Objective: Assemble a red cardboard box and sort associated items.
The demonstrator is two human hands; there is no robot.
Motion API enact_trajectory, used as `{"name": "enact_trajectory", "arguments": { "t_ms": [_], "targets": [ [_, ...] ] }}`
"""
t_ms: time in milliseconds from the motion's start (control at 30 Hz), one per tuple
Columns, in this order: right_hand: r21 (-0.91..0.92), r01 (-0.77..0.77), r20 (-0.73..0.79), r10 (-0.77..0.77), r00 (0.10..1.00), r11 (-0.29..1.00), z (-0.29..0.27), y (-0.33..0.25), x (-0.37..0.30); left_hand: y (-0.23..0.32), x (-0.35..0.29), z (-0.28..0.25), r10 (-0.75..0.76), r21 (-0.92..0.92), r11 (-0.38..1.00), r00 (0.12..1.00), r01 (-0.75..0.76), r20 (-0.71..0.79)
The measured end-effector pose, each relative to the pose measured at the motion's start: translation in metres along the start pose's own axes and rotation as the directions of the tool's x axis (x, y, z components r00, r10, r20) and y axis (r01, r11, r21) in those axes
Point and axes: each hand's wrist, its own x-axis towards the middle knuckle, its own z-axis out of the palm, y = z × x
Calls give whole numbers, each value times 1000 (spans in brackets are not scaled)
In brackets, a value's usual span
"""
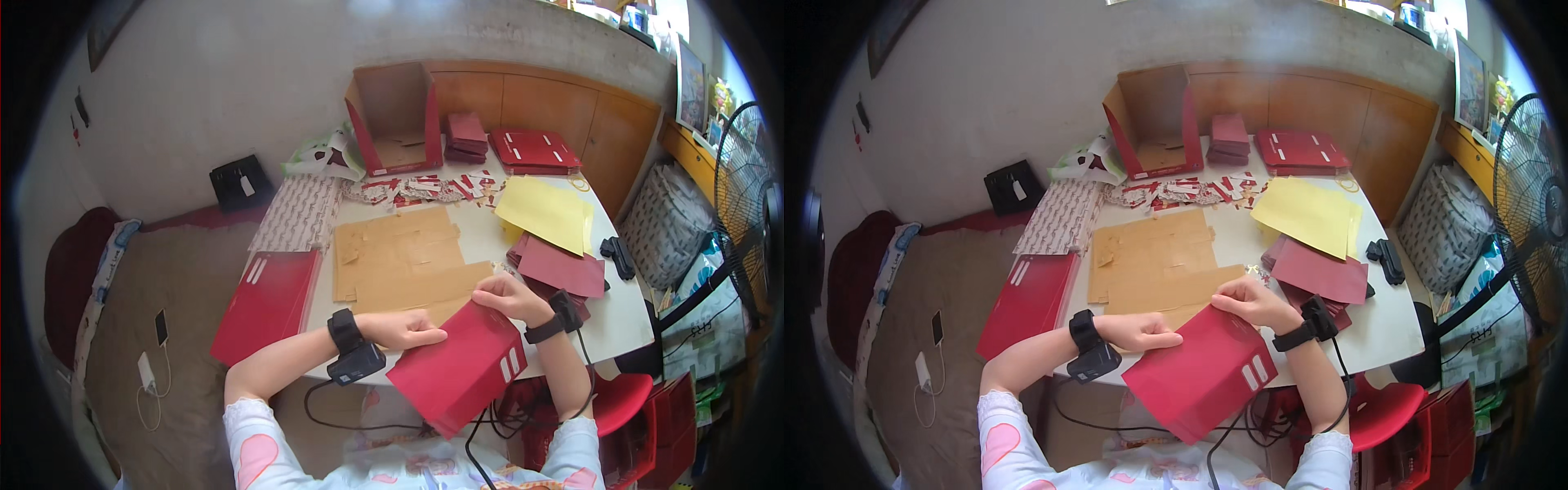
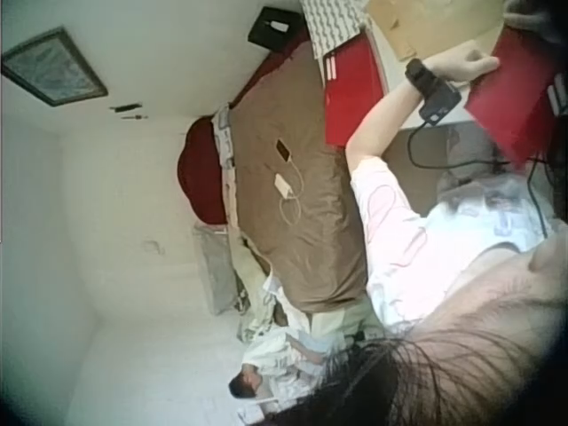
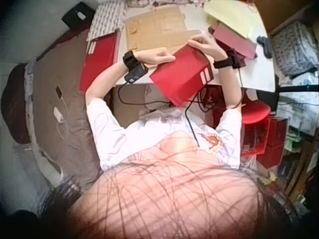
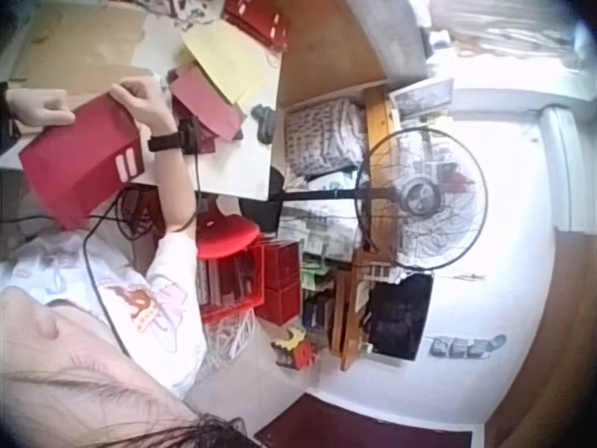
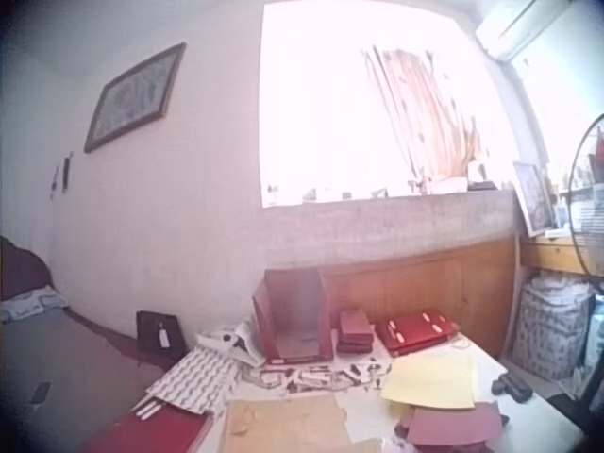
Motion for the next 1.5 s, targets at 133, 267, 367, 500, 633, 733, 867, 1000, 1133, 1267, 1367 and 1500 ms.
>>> {"name": "enact_trajectory", "arguments": {
  "t_ms": [133,267,367,500,633,733,867,1000,1133,1267,1367,1500],
  "targets": [
    [-42,-7,57,10,998,999,0,-3,0,-5,-3,3,27,-11,1000,999,-27,-38],
    [-79,-102,38,105,994,992,-11,-9,-3,8,-19,6,-69,-167,982,992,86,105],
    [-57,9,22,-8,1000,998,-8,1,-3,9,-22,6,-133,-207,964,978,165,162],
    [4,48,11,-48,999,999,-8,2,-1,-2,-25,4,-116,-257,956,985,145,127],
    [-59,-27,-75,22,997,998,-14,2,-4,-11,-32,7,-111,-282,944,969,173,222],
    [-29,-4,-37,3,999,1000,-17,4,-4,-9,-34,9,-127,-256,949,967,183,221],
    [52,14,-151,-6,989,999,-23,3,-6,-18,-37,0,32,-364,931,991,16,126],
    [441,156,-331,-1,944,884,-26,20,6,-36,-34,-19,312,-608,696,923,-383,-224],
    [561,66,-316,140,938,825,-32,28,15,-18,-6,-15,393,-109,848,753,-519,-527],
    [609,-20,-264,226,937,793,-7,13,35,-22,23,-10,568,260,810,597,-525,-566],
    [614,-53,-216,232,948,787,2,14,46,-20,55,-10,559,-34,533,381,-846,-736],
    [353,-24,-387,169,907,935,19,10,54,-15,50,-23,171,-209,594,376,-777,-910]
  ]
}}
